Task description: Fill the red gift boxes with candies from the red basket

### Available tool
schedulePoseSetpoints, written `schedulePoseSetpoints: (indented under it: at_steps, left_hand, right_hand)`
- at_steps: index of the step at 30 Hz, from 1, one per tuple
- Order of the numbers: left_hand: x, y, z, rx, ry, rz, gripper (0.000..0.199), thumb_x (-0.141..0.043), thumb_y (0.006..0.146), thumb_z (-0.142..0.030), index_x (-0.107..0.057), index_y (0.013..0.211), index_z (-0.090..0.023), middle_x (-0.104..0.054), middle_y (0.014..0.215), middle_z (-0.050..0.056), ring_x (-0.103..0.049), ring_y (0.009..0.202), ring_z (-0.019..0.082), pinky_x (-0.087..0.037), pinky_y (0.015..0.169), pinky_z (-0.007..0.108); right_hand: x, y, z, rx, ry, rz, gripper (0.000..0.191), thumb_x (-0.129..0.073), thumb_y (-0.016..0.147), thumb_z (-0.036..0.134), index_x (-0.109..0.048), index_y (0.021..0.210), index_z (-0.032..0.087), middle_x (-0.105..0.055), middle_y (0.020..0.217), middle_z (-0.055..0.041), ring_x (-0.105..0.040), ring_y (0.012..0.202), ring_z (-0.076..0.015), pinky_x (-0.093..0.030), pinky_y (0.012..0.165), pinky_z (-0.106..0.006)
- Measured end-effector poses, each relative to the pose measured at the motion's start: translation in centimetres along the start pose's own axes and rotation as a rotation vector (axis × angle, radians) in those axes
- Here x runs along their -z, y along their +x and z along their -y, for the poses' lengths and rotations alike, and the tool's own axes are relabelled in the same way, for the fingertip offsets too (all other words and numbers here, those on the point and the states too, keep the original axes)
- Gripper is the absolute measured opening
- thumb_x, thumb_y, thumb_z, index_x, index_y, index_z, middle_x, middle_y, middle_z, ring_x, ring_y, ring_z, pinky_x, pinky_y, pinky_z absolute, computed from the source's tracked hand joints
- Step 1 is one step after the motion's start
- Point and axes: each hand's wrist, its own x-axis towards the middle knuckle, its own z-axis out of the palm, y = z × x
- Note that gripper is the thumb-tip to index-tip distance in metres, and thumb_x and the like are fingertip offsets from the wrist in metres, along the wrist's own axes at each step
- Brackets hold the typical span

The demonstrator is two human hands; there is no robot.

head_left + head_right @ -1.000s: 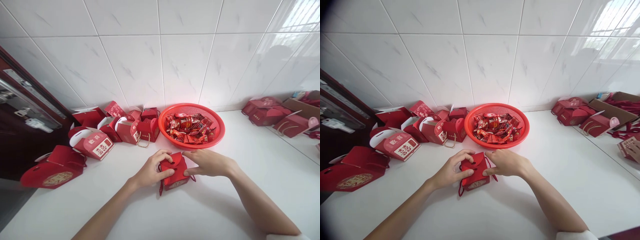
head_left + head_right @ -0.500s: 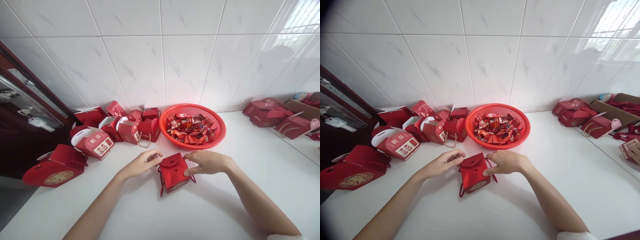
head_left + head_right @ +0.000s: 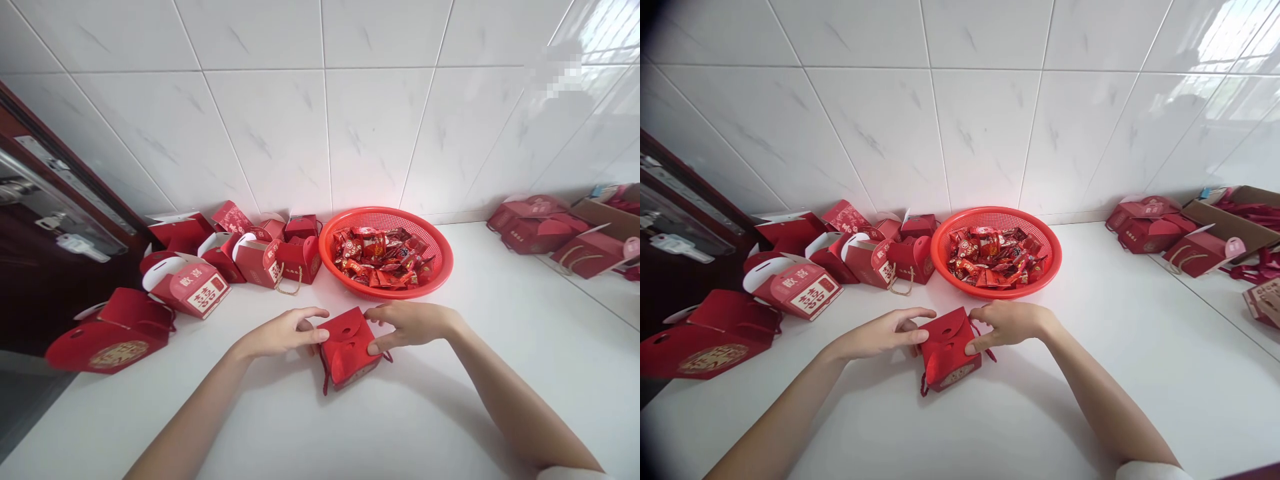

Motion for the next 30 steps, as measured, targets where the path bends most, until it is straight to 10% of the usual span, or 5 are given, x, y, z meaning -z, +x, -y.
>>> schedulePoseSetpoints:
  at_steps: [17, 30]
  left_hand:
    - [-0.6, 0.2, 0.2, 0.02, -0.005, -0.056, 0.082, -0.067, 0.077, -0.07, -0.055, 0.139, -0.017, -0.073, 0.093, 0.007, -0.067, 0.087, 0.026, -0.047, 0.077, 0.034]
    - [-0.8, 0.5, 0.3, -0.015, -0.136, -0.141, 0.071, -0.08, 0.067, -0.065, -0.067, 0.116, -0.015, -0.061, 0.062, -0.005, -0.052, 0.059, 0.015, -0.035, 0.058, 0.026]
  right_hand:
    - [-0.3, 1.1, -0.3, -0.025, 0.261, 0.073, 0.051, -0.082, 0.067, 0.061, -0.062, 0.086, 0.018, -0.072, 0.097, -0.0055, -0.065, 0.091, -0.0233, -0.049, 0.077, -0.032]
    - [-0.7, 1.2, 0.9, -0.187, 0.323, -0.007, 0.054, -0.088, 0.055, 0.055, -0.048, 0.059, 0.019, -0.05, 0.06, 0.0063, -0.043, 0.059, -0.01, -0.029, 0.05, -0.025]
